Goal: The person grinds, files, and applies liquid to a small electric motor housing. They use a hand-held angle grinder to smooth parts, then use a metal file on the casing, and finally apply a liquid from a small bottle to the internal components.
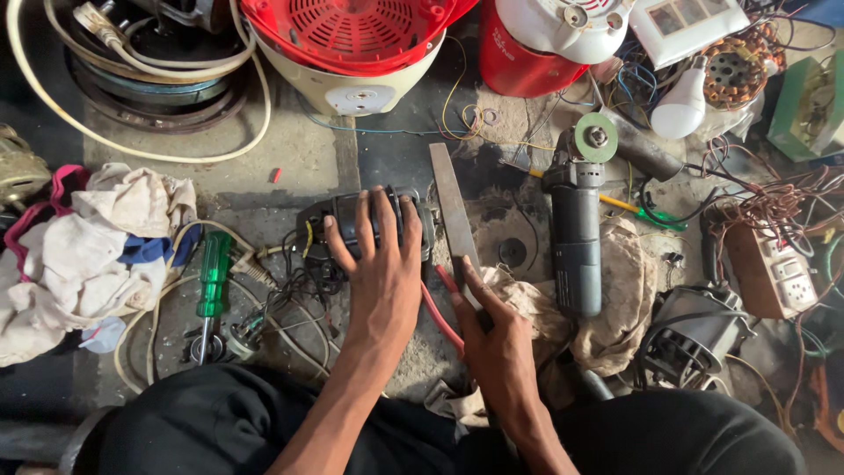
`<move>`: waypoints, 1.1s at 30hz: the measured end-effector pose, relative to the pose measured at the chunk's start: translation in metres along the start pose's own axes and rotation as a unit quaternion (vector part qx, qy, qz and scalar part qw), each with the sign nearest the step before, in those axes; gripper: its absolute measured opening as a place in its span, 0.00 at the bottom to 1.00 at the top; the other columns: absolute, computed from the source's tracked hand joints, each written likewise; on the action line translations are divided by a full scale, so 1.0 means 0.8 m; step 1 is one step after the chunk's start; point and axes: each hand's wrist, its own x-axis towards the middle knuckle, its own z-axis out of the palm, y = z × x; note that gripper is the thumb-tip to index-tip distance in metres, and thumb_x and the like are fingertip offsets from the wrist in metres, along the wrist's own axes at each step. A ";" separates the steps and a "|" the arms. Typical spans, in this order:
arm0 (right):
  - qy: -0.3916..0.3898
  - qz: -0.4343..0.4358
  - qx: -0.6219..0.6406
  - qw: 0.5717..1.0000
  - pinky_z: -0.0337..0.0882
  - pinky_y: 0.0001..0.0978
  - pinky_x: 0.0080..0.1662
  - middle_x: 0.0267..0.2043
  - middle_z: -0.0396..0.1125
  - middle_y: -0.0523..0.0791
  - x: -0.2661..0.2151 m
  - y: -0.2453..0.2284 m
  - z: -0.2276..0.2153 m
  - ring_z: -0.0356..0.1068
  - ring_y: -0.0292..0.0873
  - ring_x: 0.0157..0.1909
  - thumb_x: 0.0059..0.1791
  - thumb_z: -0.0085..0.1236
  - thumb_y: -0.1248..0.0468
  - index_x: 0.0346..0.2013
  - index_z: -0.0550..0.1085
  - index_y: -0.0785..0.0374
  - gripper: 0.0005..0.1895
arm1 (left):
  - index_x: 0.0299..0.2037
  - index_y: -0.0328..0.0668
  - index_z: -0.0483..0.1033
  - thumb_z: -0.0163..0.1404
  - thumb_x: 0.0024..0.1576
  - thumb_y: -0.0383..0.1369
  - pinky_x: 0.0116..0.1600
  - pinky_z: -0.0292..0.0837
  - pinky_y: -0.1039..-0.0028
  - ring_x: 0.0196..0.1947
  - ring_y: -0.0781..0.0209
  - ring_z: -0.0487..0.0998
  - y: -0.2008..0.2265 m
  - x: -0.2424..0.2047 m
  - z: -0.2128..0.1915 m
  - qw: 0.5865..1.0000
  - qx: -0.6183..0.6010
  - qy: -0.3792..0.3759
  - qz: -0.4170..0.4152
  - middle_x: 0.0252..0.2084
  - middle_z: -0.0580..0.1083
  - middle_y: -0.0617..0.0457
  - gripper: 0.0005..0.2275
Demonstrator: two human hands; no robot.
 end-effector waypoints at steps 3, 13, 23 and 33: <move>0.018 -0.022 -0.002 1.000 0.57 0.31 0.23 0.14 0.56 0.42 -0.002 -0.001 0.005 0.50 0.31 0.19 0.51 0.57 0.62 0.66 0.71 0.48 0.26 | 0.68 0.34 0.62 0.50 0.56 0.32 0.70 0.37 0.32 0.74 0.37 0.55 0.000 0.000 0.000 1.000 0.014 -0.006 -0.001 0.70 0.59 0.32 0.28; 0.073 -0.174 -0.041 0.981 0.66 0.35 0.28 0.25 0.68 0.53 -0.002 0.001 0.015 0.64 0.36 0.21 0.52 0.55 0.63 0.65 0.71 0.53 0.25 | 0.67 0.37 0.64 0.49 0.56 0.34 0.70 0.39 0.33 0.73 0.40 0.56 -0.002 0.003 0.002 0.999 0.034 -0.012 -0.007 0.70 0.61 0.35 0.27; 0.078 -0.193 -0.118 0.971 0.68 0.47 0.31 0.26 0.70 0.58 0.001 -0.007 0.011 0.72 0.55 0.26 0.53 0.51 0.61 0.66 0.69 0.54 0.25 | 0.66 0.40 0.65 0.48 0.58 0.34 0.70 0.40 0.35 0.72 0.42 0.58 -0.001 0.000 0.007 0.999 0.031 -0.004 -0.015 0.69 0.62 0.38 0.24; 0.059 -0.150 -0.076 0.984 0.72 0.46 0.33 0.31 0.72 0.57 0.021 -0.019 0.010 0.77 0.55 0.31 0.52 0.47 0.63 0.66 0.68 0.50 0.26 | 0.67 0.39 0.65 0.49 0.59 0.32 0.71 0.41 0.35 0.72 0.42 0.59 0.001 0.003 0.007 0.999 0.006 0.016 -0.027 0.69 0.63 0.37 0.24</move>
